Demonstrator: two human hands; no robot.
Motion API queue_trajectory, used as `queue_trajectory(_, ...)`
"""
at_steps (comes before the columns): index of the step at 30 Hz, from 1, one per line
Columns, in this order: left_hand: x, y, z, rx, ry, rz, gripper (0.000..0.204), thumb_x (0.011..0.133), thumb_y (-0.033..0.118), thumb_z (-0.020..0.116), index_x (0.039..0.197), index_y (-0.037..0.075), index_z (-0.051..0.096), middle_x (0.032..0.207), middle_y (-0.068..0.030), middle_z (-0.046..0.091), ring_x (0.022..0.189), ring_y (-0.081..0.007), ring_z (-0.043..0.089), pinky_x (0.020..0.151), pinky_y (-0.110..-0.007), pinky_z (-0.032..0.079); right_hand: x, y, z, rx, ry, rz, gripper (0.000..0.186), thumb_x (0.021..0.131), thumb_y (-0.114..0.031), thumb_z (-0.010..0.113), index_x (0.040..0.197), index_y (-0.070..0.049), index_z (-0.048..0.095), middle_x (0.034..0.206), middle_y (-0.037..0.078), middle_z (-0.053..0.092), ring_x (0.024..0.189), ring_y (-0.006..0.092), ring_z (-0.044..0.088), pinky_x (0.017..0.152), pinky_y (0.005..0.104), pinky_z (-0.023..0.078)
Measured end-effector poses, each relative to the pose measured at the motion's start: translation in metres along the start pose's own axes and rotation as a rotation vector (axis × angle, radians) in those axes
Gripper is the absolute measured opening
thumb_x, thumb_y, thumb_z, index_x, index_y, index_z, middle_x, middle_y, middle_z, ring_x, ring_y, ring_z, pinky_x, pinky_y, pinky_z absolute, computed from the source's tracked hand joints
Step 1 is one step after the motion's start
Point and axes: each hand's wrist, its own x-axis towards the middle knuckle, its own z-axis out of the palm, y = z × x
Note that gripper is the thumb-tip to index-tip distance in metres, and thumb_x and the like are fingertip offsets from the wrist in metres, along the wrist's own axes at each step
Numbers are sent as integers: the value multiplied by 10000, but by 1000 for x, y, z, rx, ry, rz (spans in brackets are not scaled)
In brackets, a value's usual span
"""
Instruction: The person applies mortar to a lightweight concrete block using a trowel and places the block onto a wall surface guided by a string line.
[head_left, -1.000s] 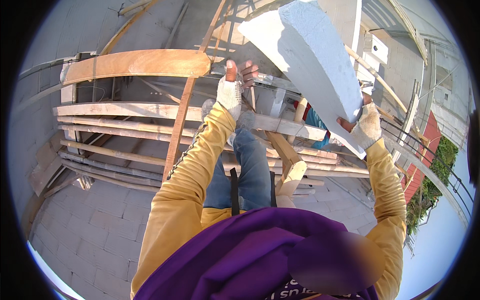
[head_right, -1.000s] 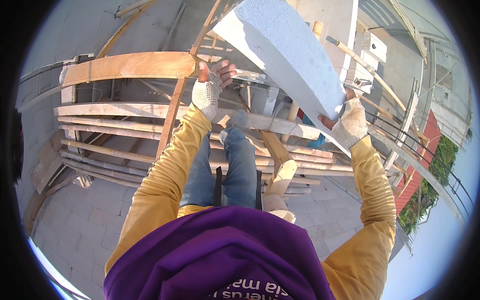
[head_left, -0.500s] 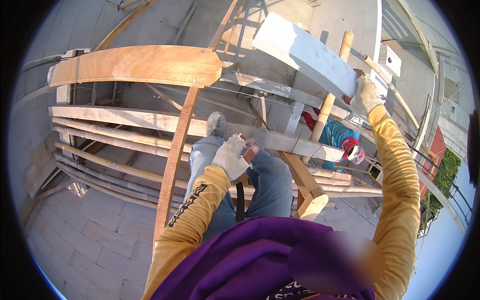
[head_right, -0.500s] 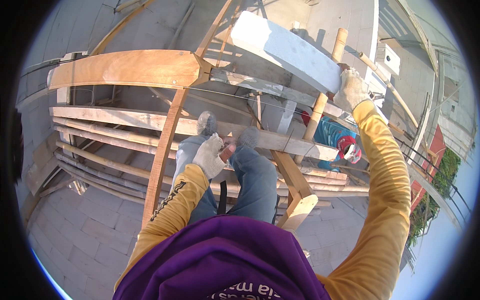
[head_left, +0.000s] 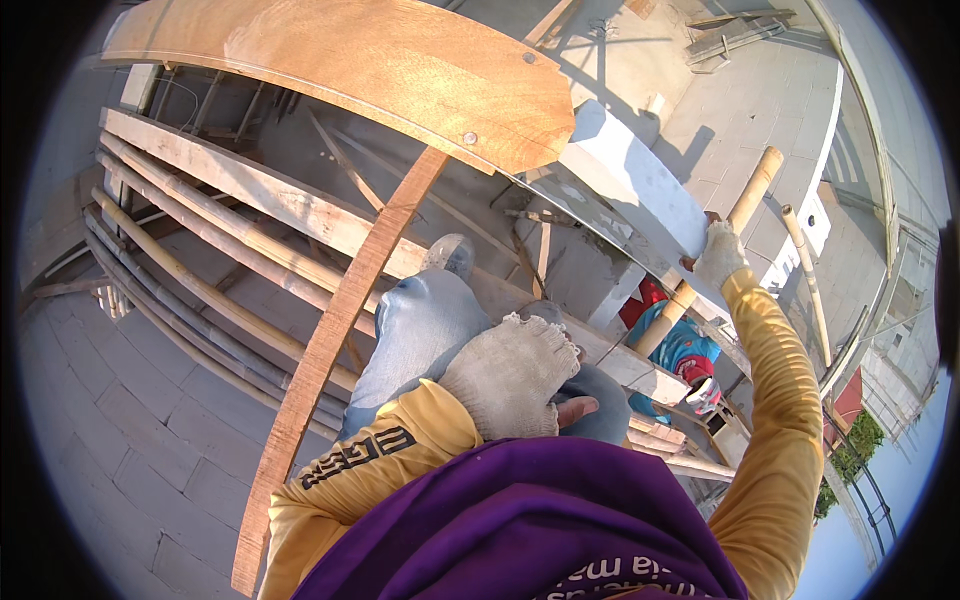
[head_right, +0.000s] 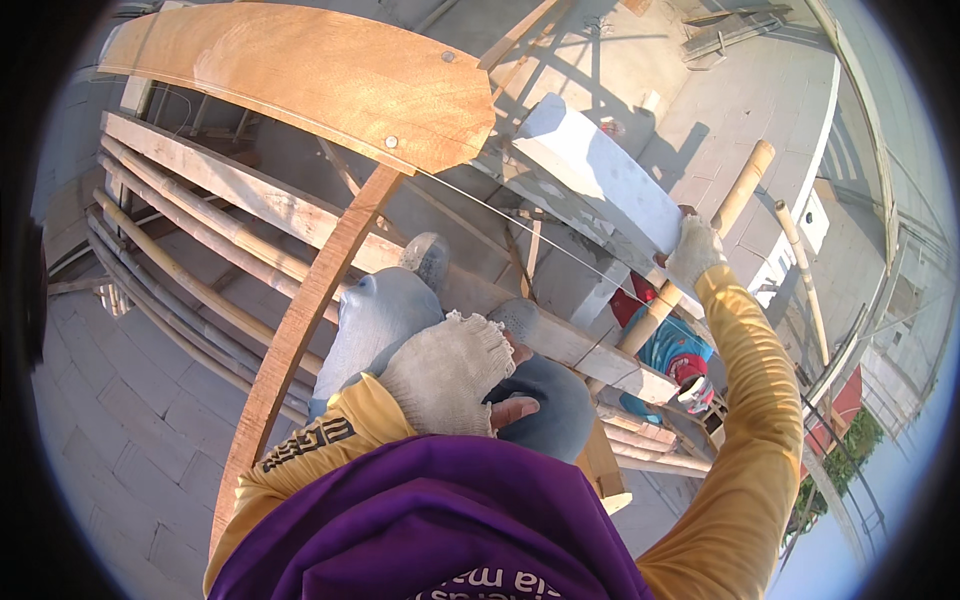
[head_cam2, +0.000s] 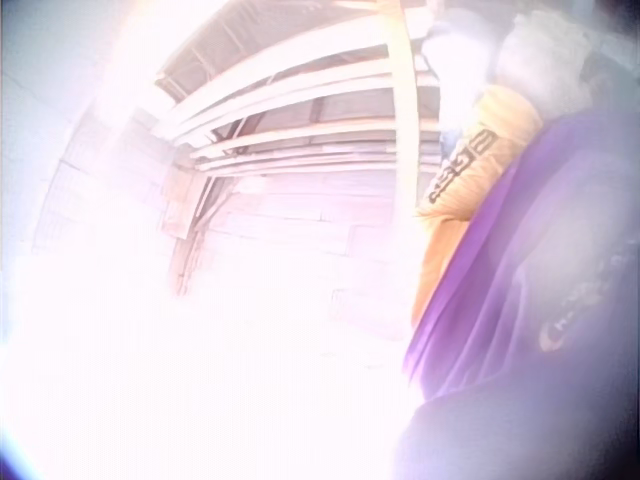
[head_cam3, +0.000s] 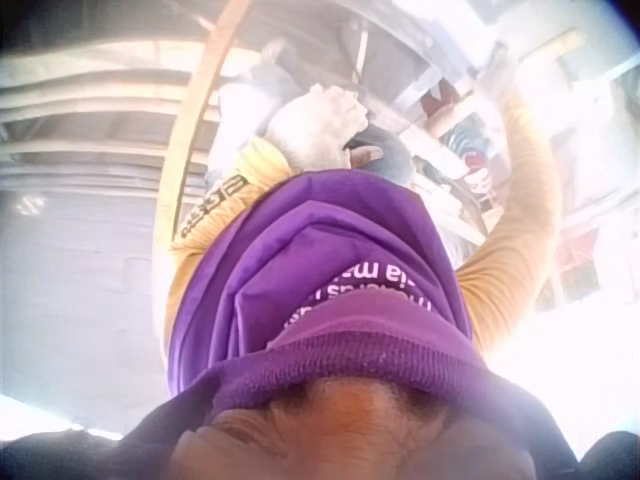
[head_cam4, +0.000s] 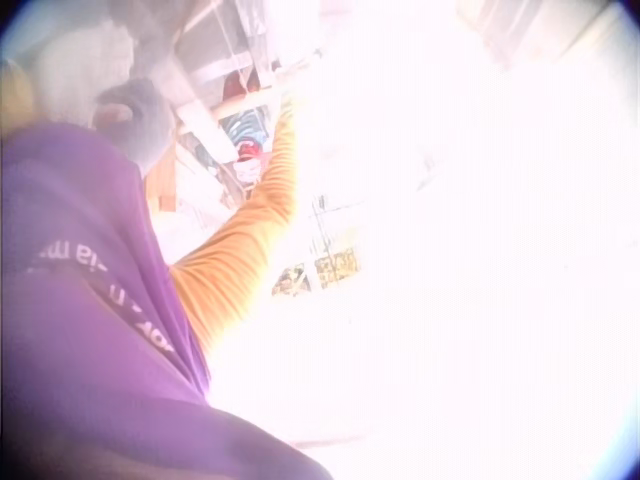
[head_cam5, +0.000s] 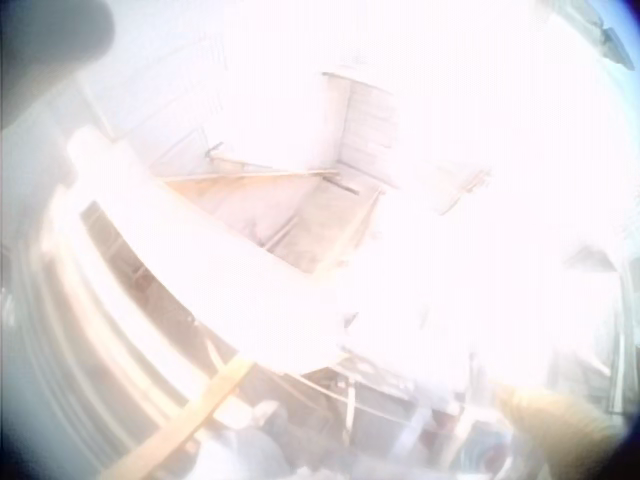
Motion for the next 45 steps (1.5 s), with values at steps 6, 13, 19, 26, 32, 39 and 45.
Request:
queue_trajectory(6,15,-25,10,63,121,152,420,959,426,600,1085,43,717,1073,-153,711,1049,-319,680,897,-448,538,34,-5,34,-90,-122,-13,866,690,-202,896,1395,52,461,1205,282,659,1125,397,674,967,417,553)
queue_trajectory(13,24,-40,38,134,410,307,234,920,237,596,1010,72,736,1015,-97,729,1009,-267,698,853,-404,562,56,-6,68,-123,-154,-35,819,732,-234,883,1379,56,473,1245,277,645,1151,408,658,996,417,539)
queue_trajectory(19,26,-43,28,244,363,313,293,945,299,587,1088,71,704,1055,-120,712,1025,-288,691,893,-428,549,64,-15,88,-114,-172,-57,850,729,-237,889,1398,65,462,1241,310,635,1172,435,639,1011,433,531)
queue_trajectory(26,26,-46,32,264,426,342,315,944,318,594,1107,69,697,1067,-127,708,1030,-295,689,903,-434,544,75,-12,119,-35,-117,-122,855,671,-181,911,1349,53,448,1142,288,659,1060,416,681,915,435,570)
queue_trajectory(32,29,-47,38,257,462,354,334,944,334,599,1124,67,692,1077,-134,705,1034,-300,688,911,-439,540,75,-32,126,-31,-85,-174,844,680,-163,905,1352,54,442,1136,304,661,1063,434,679,913,450,572)
queue_trajectory(39,29,-49,41,262,469,364,358,944,353,606,1143,66,685,1088,-141,701,1038,-307,686,920,-444,535,85,-28,143,58,-38,-145,855,648,-176,922,1357,19,485,1206,264,642,1118,403,656,954,424,556)
queue_trajectory(45,32,-50,40,263,465,374,380,944,369,612,1160,64,679,1098,-147,698,1042,-312,684,928,-449,531,85,-41,142,61,-55,-129,850,655,-191,916,1362,26,498,1239,263,629,1148,401,639,991,414,537)
